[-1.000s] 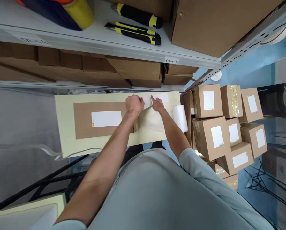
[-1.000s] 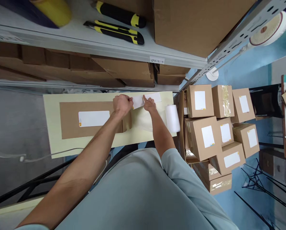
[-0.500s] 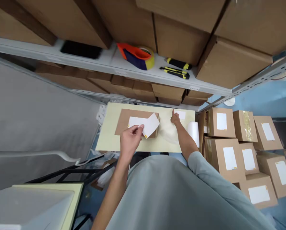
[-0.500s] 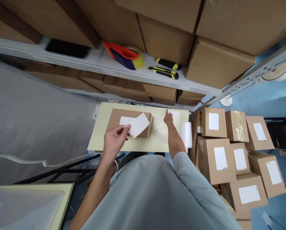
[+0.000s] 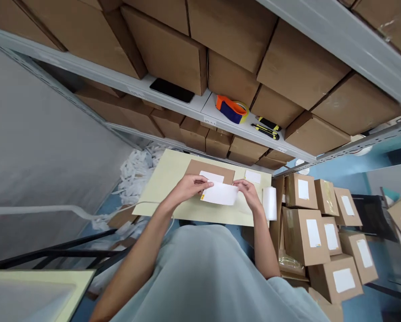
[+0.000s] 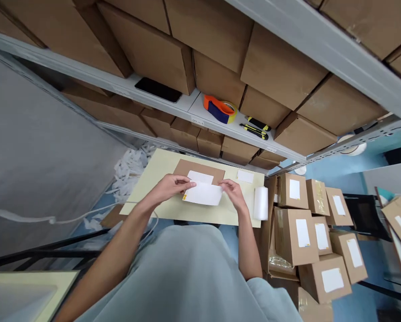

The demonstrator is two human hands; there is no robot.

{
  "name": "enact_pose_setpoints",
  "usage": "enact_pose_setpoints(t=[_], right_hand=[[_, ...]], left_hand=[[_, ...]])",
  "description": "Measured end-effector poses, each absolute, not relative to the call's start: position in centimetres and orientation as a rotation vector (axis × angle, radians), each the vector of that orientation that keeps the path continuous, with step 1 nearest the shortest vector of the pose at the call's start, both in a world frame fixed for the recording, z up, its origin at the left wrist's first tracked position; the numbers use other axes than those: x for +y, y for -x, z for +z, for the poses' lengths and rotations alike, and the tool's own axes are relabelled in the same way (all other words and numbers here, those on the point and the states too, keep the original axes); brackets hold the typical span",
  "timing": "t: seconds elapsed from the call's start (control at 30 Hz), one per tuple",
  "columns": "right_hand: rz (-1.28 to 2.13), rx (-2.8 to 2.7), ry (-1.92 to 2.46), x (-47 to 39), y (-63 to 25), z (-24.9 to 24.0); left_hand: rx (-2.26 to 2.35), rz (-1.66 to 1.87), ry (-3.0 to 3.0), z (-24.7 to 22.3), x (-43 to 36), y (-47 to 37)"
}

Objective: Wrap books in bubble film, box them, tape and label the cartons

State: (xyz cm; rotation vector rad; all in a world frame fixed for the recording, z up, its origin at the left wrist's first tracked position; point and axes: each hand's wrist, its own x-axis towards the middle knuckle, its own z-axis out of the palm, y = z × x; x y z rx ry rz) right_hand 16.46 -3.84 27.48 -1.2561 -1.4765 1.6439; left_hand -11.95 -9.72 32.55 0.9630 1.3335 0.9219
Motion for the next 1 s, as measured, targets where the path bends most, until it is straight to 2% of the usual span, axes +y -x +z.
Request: enact_pose_setpoints(t=[0.1,0.2,0.4,0.57,1.0], right_hand=[[1.721,-1.606,1.304,-7.8,-14.1,30.2],[1.737,-1.681,1.347,-10.2,-10.9,31.9],[1.306,-1.428,1.451,-11.8,-4.0,34.9],[1.144,-1.370,1.391,-12.5,0.0,37.6],[1.124,-1.393,1.383,-14.7,3.9,39.7]], left_hand=[[1.241,0.853,-1.016,31.9,-9.1,14.0],[1.220,0.928,-0.984,32.2,-9.0,15.3],[1.022,1.188,-0.689,33.7,-12.6,17.2],[0.983,1.227,-0.724,34.7,-17.1,19.9],[1.134,1.285,-0.873,35.6,-18.8,23.6]])
